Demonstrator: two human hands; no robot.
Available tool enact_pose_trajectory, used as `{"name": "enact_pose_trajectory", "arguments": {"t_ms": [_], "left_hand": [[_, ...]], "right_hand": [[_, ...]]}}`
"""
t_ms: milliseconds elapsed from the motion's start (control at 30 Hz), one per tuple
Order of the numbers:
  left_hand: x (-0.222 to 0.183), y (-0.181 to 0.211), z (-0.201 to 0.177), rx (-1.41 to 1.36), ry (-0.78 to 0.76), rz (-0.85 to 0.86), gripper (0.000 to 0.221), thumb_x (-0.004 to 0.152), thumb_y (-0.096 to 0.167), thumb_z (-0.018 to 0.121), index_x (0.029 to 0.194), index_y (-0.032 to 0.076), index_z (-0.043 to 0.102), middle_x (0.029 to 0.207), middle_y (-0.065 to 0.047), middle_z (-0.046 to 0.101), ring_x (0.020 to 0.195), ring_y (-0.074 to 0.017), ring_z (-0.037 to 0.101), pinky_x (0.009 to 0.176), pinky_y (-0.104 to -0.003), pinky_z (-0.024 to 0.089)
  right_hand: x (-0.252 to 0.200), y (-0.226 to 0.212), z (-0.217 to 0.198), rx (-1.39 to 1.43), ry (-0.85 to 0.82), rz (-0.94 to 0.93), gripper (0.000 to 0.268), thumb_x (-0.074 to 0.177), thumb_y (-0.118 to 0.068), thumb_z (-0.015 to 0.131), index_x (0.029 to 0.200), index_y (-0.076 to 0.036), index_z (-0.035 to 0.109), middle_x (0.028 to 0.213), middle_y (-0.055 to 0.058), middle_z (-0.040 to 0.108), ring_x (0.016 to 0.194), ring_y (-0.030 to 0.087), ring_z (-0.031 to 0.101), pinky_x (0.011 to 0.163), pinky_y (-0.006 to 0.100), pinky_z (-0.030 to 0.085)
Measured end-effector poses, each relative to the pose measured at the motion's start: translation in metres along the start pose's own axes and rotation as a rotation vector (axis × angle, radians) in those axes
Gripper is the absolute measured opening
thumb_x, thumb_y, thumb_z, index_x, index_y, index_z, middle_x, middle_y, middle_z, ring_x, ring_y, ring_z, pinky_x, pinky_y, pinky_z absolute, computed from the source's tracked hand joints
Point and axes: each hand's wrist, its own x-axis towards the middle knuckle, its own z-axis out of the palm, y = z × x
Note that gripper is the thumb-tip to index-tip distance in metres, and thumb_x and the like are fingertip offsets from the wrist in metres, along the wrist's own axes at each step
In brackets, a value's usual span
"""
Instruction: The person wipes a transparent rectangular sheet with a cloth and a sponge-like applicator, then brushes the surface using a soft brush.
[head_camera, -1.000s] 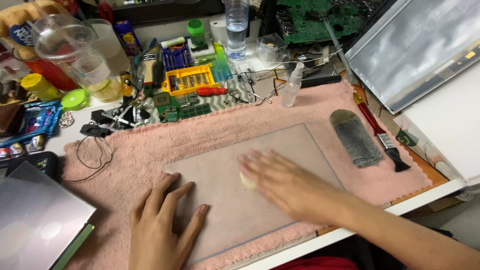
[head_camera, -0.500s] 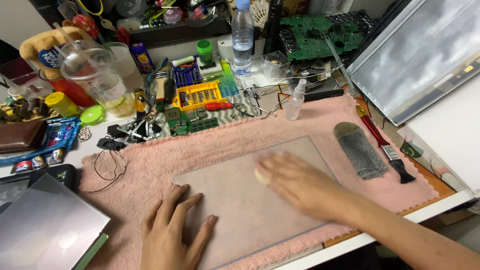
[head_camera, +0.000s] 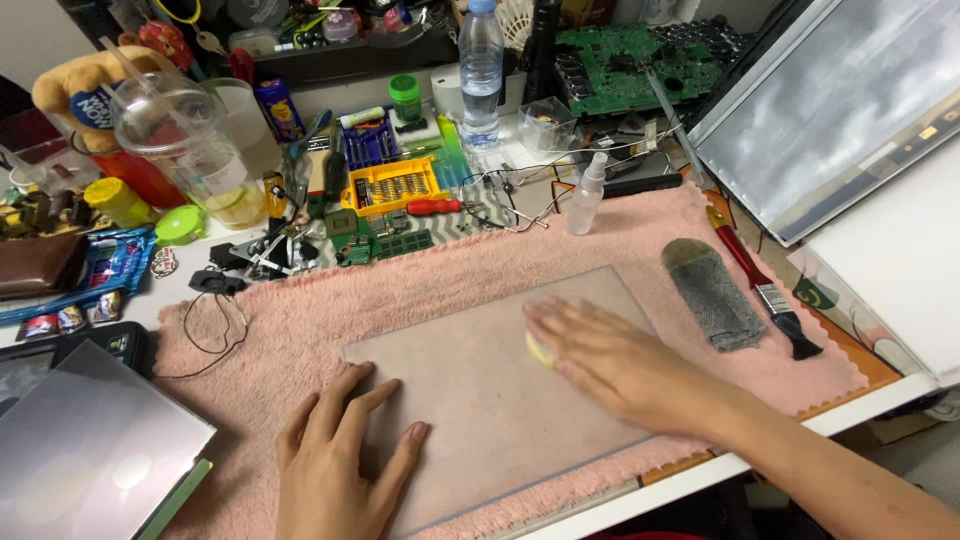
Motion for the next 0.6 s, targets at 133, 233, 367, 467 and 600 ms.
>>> {"name": "enact_pose_trajectory", "arguments": {"t_ms": [133,233,367,467,600], "left_hand": [[0.001,0.002,-0.002,-0.004,-0.002,0.009,0.054,0.091,0.059,0.082,0.136,0.030,0.080,0.159,0.006,0.070,0.150,-0.0148,0.063,0.128,-0.046,0.038],[0.001,0.002,-0.002,-0.004,0.006,0.007,0.054,0.090,0.059,0.083,0.136,0.030,0.080,0.158,0.006,0.070,0.149,-0.0132,0.064,0.129,-0.046,0.038],[0.002,0.003,-0.002,-0.004,0.018,0.025,0.055,0.090,0.056,0.084,0.136,0.027,0.080,0.157,0.003,0.071,0.149,-0.0163,0.065,0.130,-0.047,0.039],[0.002,0.004,-0.004,0.011,0.009,0.031,0.053,0.091,0.056,0.084,0.136,0.028,0.080,0.158,0.004,0.071,0.148,-0.0166,0.065,0.129,-0.047,0.038],[0.001,0.007,-0.004,0.027,0.021,0.035,0.053,0.090,0.056,0.084,0.136,0.029,0.080,0.158,0.004,0.071,0.148,-0.0144,0.065,0.130,-0.045,0.038]], "right_hand": [[0.025,-0.011,-0.001,-0.052,0.048,0.035,0.063,0.125,-0.038,0.028,0.182,-0.012,0.029,0.190,0.014,0.024,0.176,0.031,0.017,0.142,0.049,0.007],[0.020,-0.031,0.003,-0.029,0.027,0.002,0.064,0.126,-0.039,0.026,0.182,-0.009,0.027,0.191,0.015,0.022,0.176,0.032,0.015,0.141,0.050,0.005],[-0.016,-0.026,0.008,0.011,0.043,-0.126,0.062,0.125,-0.031,0.038,0.181,-0.006,0.033,0.192,0.012,0.029,0.178,0.031,0.019,0.142,0.048,0.010],[-0.021,-0.010,-0.007,-0.057,-0.060,0.034,0.065,0.127,-0.042,0.020,0.185,-0.014,0.017,0.194,0.010,0.012,0.177,0.030,0.006,0.141,0.048,0.004],[0.006,-0.009,-0.006,-0.009,0.117,-0.014,0.061,0.124,-0.032,0.036,0.180,-0.008,0.035,0.189,0.014,0.034,0.177,0.033,0.023,0.142,0.048,0.013]]}}
